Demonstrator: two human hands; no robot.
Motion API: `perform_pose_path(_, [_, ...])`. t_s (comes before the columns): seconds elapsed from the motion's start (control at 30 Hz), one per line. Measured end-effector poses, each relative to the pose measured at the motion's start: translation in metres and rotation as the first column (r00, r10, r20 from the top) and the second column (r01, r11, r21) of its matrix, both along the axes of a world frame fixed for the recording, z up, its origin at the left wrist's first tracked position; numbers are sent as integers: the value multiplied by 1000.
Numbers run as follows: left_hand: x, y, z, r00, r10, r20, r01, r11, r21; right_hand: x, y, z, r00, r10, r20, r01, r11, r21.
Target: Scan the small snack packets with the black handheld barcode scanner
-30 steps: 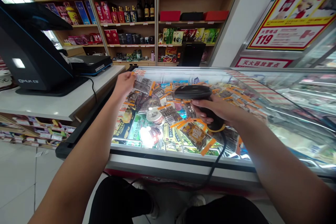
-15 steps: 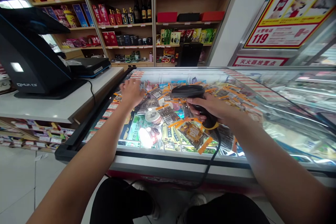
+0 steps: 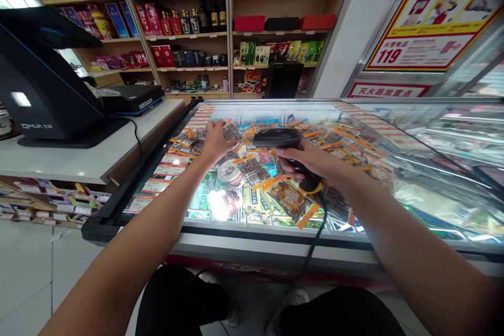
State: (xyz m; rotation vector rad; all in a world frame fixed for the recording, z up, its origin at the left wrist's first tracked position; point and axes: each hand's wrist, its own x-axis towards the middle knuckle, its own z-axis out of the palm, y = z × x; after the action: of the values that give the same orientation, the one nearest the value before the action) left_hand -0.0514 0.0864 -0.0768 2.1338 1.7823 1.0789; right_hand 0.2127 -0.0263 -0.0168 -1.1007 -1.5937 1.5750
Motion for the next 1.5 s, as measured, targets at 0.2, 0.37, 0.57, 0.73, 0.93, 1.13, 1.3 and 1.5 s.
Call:
perform_pose_path(0.2, [5,-8,1,978,-200,66,187,968,166,-4,-6,4,998,-20,-59,23,998,53])
perform_pose_path(0.37, [8,-9,1,967,-253,29,241,945,222,-5,-6,4,998,11,-65,-7,998,70])
perform_pose_path(0.57, [9,-8,-2,962,-270,25,258,939,226,-5,-6,4,998,4,-68,0,998,66])
perform_pose_path(0.73, [5,-12,14,969,-239,67,215,942,257,-4,-6,4,997,-11,-76,16,998,62])
perform_pose_path(0.93, [-40,-22,44,987,32,-156,-45,996,-80,-1,-3,2,994,-60,-87,65,996,58])
perform_pose_path(1.13, [-42,-35,38,859,97,-503,-123,992,-18,1,-2,3,994,-80,-74,83,996,37])
perform_pose_path(1.3, [4,-59,32,861,-370,-350,252,907,-337,1,0,3,993,-90,-72,92,996,21])
perform_pose_path(1.5, [16,-61,32,902,-385,-195,302,886,-353,2,-1,1,994,-78,-71,81,996,40])
